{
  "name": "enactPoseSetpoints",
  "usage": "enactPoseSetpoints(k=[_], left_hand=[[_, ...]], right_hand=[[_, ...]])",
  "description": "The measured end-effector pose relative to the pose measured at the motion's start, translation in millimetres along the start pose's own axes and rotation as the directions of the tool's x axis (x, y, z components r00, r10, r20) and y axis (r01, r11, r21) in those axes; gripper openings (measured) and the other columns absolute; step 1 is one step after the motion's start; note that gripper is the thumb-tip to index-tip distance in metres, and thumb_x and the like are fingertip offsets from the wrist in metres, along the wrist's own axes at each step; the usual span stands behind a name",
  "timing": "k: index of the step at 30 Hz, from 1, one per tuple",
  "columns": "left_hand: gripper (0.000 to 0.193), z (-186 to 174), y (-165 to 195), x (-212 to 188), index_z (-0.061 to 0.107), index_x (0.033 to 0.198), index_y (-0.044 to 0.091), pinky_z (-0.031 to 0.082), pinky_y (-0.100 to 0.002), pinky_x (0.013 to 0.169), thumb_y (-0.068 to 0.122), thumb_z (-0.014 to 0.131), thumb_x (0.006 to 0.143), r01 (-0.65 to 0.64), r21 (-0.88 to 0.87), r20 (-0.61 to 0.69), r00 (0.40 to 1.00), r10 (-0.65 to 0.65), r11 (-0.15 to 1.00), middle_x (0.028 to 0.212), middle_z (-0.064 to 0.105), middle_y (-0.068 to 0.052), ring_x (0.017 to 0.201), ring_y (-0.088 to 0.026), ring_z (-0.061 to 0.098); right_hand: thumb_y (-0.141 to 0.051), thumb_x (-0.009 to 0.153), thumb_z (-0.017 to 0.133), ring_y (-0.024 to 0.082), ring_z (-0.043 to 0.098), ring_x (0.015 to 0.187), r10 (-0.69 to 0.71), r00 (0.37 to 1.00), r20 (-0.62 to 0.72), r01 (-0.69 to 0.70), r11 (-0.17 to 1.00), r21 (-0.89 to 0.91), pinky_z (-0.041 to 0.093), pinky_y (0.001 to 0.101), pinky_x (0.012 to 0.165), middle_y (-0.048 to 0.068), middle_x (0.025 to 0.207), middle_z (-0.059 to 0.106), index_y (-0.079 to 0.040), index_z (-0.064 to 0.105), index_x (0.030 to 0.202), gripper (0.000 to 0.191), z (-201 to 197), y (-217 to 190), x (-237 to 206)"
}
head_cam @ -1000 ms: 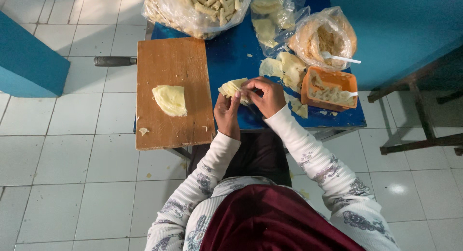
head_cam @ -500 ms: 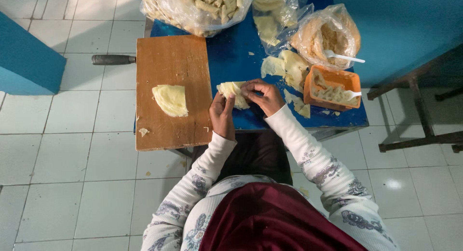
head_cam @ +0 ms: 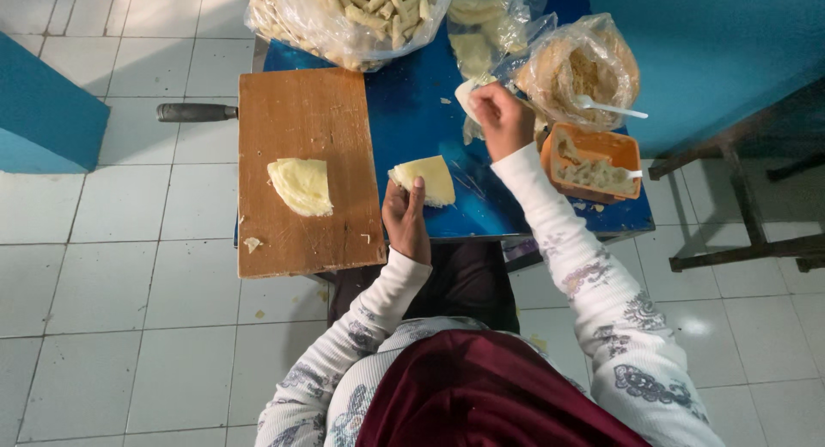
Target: The person cuts thin flat sheets of dough on a wooden board with a knife, then folds and stacks the cut pieces by hand and places them into an orange container on the table. They occasionally use a spoon to scoop filling from the container onto the folded pieces.
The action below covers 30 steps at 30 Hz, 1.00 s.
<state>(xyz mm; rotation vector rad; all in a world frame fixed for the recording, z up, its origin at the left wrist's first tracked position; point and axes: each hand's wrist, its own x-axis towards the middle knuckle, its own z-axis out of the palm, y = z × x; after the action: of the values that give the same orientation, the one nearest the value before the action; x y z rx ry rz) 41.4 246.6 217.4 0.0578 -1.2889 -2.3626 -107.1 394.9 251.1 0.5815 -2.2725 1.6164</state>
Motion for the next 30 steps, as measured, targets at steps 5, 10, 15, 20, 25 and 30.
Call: enactPoseSetpoints(k=[5, 10, 15, 20, 25, 30], left_hand=[[0.03, 0.7, 0.7, -10.0, 0.057, 0.128, -0.002, 0.049, -0.027, 0.092, 0.023, 0.057, 0.11, 0.027, -0.102, 0.05, 0.999, -0.022, 0.994, 0.114, 0.067, -0.007, 0.102, -0.012, 0.061], [0.031, -3.0, 2.9, -7.2, 0.055, 0.131, -0.001, 0.049, -0.028, 0.094, 0.023, 0.051, 0.111, 0.02, -0.084, 0.05, 0.999, -0.016, 0.996, 0.118, 0.066, -0.008, 0.105, -0.012, 0.06], [0.033, -8.2, 4.0, -3.3, 0.055, 0.133, -0.002, 0.049, -0.029, 0.096, 0.022, 0.049, 0.112, 0.025, -0.093, 0.06, 0.998, -0.019, 0.995, 0.121, 0.066, -0.009, 0.108, -0.014, 0.061], [0.035, -16.7, 1.9, 0.2, 0.057, 0.135, -0.004, 0.049, -0.029, 0.099, 0.021, 0.049, 0.112, 0.006, -0.032, 0.01, 1.0, -0.006, 0.999, 0.124, 0.066, -0.008, 0.112, -0.014, 0.061], [0.033, -19.6, 0.8, 0.1, 0.056, 0.136, -0.003, 0.048, -0.029, 0.101, 0.019, 0.049, 0.112, 0.013, -0.1, 0.054, 0.998, -0.008, 0.995, 0.125, 0.066, -0.008, 0.114, -0.014, 0.061], [0.031, -13.6, 2.3, 0.3, 0.058, 0.132, -0.003, 0.047, -0.028, 0.101, 0.018, 0.053, 0.111, -0.007, -0.061, 0.049, 0.999, 0.01, 0.998, 0.125, 0.066, -0.008, 0.114, -0.013, 0.06]], right_hand=[[-0.01, 0.094, 0.068, 0.033, 0.072, 0.099, -0.428, 0.877, 0.216, 0.479, 0.766, -0.429, 0.058, 0.0383, 0.085, 0.015, 0.115, 0.073, -0.006, 0.07, 0.111, 0.017, 33.6, 1.1, -25.2], [0.012, 0.094, 0.051, 0.034, 0.074, 0.103, -0.199, 0.978, 0.064, 0.209, 0.937, -0.28, 0.06, 0.0379, 0.089, 0.016, 0.117, 0.072, -0.004, 0.062, 0.121, 0.033, 7.0, 13.9, -31.1], [0.015, 0.089, 0.056, 0.04, 0.065, 0.107, -0.261, 0.963, 0.067, 0.252, 0.786, -0.564, 0.054, 0.0454, 0.087, 0.021, 0.118, 0.065, 0.0, 0.059, 0.124, 0.038, -25.8, 0.0, -35.0], [0.006, 0.094, 0.065, 0.027, 0.068, 0.1, -0.242, 0.959, 0.146, 0.271, 0.936, -0.224, 0.056, 0.0345, 0.078, 0.013, 0.117, 0.066, -0.006, 0.068, 0.12, 0.028, -8.8, -50.8, -50.4], [-0.014, 0.082, 0.083, 0.023, 0.068, 0.089, -0.272, 0.942, 0.195, 0.312, 0.925, -0.216, 0.056, 0.0333, 0.077, 0.008, 0.107, 0.066, -0.007, 0.069, 0.11, 0.032, 36.7, -80.4, -81.0], [-0.012, 0.092, 0.079, 0.017, 0.071, 0.08, -0.215, 0.962, 0.171, 0.246, 0.95, -0.19, 0.056, 0.0282, 0.07, 0.006, 0.101, 0.073, -0.006, 0.073, 0.1, 0.012, 33.3, -66.3, -76.6]])
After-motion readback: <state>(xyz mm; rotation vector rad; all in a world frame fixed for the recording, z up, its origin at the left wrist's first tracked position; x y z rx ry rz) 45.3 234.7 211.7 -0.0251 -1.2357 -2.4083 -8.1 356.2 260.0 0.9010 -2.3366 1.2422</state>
